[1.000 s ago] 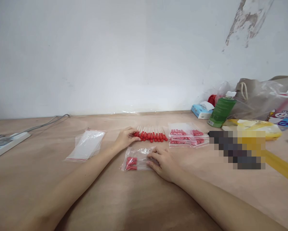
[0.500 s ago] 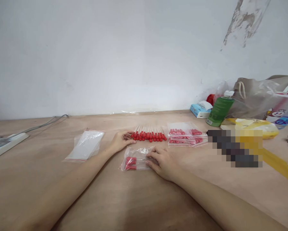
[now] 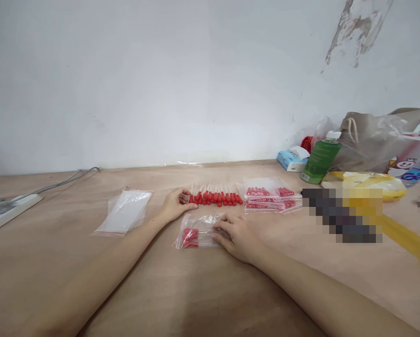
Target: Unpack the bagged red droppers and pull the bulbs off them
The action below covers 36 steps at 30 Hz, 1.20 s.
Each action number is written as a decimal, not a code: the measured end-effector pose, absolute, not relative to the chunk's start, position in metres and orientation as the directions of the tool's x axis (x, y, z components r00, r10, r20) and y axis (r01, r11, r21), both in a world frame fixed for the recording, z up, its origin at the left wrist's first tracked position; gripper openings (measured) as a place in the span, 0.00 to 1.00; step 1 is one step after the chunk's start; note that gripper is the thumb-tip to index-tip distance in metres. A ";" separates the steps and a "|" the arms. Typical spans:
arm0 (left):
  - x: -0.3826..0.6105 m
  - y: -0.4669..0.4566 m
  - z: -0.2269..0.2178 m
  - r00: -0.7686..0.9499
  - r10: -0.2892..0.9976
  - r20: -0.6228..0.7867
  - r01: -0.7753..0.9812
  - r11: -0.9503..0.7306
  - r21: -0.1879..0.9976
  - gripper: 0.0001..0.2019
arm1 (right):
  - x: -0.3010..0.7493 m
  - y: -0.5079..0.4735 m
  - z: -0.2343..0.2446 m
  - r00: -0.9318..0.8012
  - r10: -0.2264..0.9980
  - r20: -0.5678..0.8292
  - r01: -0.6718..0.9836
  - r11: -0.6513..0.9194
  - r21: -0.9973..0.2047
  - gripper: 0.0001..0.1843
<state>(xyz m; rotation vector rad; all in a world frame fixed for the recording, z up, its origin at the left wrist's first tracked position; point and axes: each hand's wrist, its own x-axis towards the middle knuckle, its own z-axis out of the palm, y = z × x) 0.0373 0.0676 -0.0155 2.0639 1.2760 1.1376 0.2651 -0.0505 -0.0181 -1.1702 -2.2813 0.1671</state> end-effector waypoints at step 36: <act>0.002 -0.053 0.016 0.668 0.686 0.290 0.500 -0.702 0.508 0.15 | 0.250 -0.048 -0.014 -0.522 0.715 0.465 0.671 0.681 -0.293 0.16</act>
